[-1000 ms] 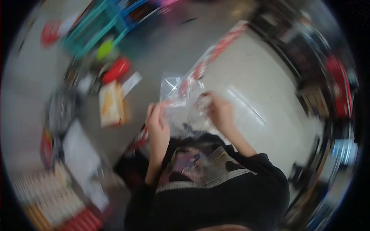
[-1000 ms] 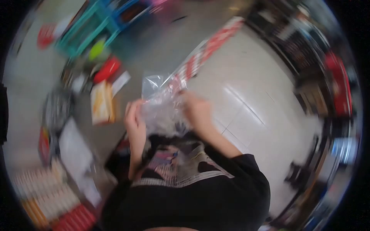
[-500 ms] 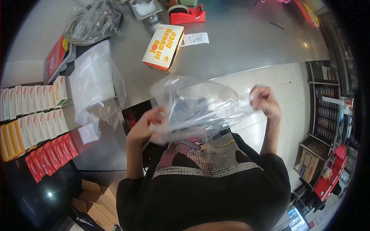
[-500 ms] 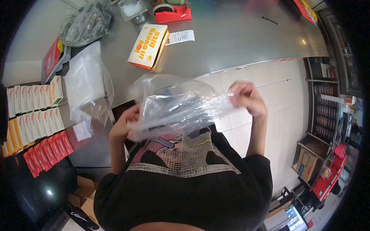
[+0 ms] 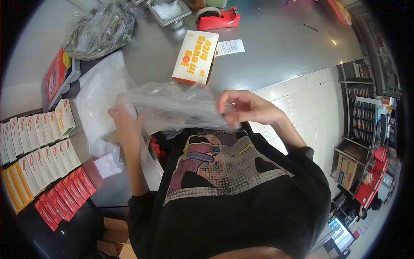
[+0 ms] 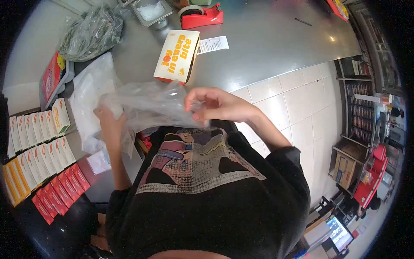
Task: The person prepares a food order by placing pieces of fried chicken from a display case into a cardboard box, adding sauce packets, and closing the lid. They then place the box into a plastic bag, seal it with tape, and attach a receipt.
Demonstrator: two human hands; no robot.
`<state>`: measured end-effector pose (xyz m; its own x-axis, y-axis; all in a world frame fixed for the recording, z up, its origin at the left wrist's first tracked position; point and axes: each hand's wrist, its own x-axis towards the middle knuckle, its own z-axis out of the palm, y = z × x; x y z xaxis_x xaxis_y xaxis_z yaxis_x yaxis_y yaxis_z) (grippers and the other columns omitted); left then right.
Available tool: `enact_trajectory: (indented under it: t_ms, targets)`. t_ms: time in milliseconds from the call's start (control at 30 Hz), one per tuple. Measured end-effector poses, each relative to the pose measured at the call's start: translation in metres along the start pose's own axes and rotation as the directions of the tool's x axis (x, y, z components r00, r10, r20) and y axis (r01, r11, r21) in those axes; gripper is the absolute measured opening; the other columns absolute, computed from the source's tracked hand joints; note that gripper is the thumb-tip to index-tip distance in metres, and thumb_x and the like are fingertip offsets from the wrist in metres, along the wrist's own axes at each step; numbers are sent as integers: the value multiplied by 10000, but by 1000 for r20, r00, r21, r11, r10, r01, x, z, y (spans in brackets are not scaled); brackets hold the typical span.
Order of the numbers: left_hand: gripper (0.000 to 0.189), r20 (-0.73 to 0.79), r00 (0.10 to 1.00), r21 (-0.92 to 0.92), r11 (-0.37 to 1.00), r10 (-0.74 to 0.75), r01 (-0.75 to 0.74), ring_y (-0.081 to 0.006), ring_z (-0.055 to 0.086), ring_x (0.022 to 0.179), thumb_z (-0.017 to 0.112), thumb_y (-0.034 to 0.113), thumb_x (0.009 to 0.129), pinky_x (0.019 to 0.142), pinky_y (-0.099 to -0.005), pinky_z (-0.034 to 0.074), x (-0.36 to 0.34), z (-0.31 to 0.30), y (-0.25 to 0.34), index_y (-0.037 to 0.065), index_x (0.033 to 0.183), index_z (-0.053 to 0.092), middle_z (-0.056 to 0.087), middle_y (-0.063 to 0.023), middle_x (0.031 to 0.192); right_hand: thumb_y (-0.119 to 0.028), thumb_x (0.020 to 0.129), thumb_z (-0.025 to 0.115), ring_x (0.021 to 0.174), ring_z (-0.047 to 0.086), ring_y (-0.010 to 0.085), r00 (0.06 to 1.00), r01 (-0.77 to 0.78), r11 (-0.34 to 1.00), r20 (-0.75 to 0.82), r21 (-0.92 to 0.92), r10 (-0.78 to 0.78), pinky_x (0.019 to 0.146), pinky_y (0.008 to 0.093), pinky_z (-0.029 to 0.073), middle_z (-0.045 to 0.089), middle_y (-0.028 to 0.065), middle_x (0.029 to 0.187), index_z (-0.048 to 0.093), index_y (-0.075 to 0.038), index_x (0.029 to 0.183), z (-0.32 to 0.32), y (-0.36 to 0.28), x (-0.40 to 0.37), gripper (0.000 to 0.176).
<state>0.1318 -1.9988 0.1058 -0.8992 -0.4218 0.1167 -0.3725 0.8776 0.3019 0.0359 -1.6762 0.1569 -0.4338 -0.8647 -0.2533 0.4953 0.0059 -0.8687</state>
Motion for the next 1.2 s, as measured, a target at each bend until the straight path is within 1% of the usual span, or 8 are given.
enact_trajectory:
  t_ms: [100, 167, 267, 333, 667, 833, 1133, 1200]
  targets:
    - [752, 46, 972, -27, 973, 230, -229, -349, 391, 1085, 657, 59, 620, 941, -369, 324, -4, -17, -36, -35, 1255, 266, 337, -208, 1207, -91, 682, 712, 1030, 464, 153, 980, 201, 873, 82, -445, -184, 882, 295, 371, 486, 47, 1099, 504, -93, 1096, -23, -19, 23, 463]
    - [738, 69, 990, -131, 985, 124, -115, -324, 422, 1006, 625, 21, 617, 886, -362, 351, -16, -28, -32, -29, 1265, 277, 370, -195, 1137, -160, 602, 773, 1223, 337, 240, 948, 238, 214, 179, -947, -262, 1029, 403, 254, 386, 69, 1278, 408, -186, 1234, -52, -22, 48, 730]
    - [753, 143, 989, -286, 958, 33, 9, -282, 445, 899, 585, -26, 626, 825, -346, 377, -31, -43, -14, -12, 1303, 256, 401, -170, 1051, -268, 485, 826, 1305, 215, 288, 973, 178, -594, 229, -785, -11, 1057, 504, 176, 256, 48, 1388, 214, -305, 1352, -67, -13, 107, 1061]
    - [778, 179, 983, -340, 940, 42, 21, -264, 436, 871, 577, -35, 637, 818, -335, 376, -39, -41, -17, -2, 1330, 224, 399, -158, 1034, -294, 464, 815, 1228, 329, 288, 859, 426, -624, 510, -654, 52, 1004, 506, 243, 364, 95, 1284, 168, -301, 1375, -90, 19, 156, 1118]
    - [790, 258, 944, -307, 909, -206, 282, -311, 431, 1060, 688, 19, 623, 881, -351, 364, -52, -26, 9, 18, 1309, 296, 392, -185, 1238, -248, 564, 742, 934, 457, 288, 905, 233, -336, 330, -913, -269, 807, 441, 352, 449, 149, 950, 177, -257, 1392, -70, 29, 223, 1002]
    - [871, 198, 975, -364, 916, -103, 171, -348, 375, 1157, 733, 38, 579, 957, -370, 327, -31, -13, 8, 15, 1322, 281, 353, -197, 1304, -325, 630, 704, 1007, 524, 254, 684, 544, 482, 30, -687, -729, 856, 415, 410, 545, 182, 1055, 360, -92, 1306, -74, -28, 217, 794]
    - [784, 167, 932, -459, 862, 323, -216, -346, 312, 1237, 704, 58, 640, 1027, -362, 271, 35, 21, 34, 1, 1308, 297, 287, -188, 1372, -305, 676, 723, 983, 559, 195, 929, 369, 929, 35, 12, -369, 837, 331, 455, 568, 113, 1077, 458, 14, 1169, -48, -75, 153, 645]
    - [716, 595, 758, -500, 861, 266, 90, -343, 392, 1168, 699, 55, 662, 1003, -363, 305, 47, 4, 54, 12, 1281, 342, 407, -189, 1282, -298, 692, 718, 1021, 541, 210, 965, 253, 966, -56, -55, -256, 863, 335, 444, 551, 118, 1110, 436, 17, 1188, -54, -28, 169, 652]
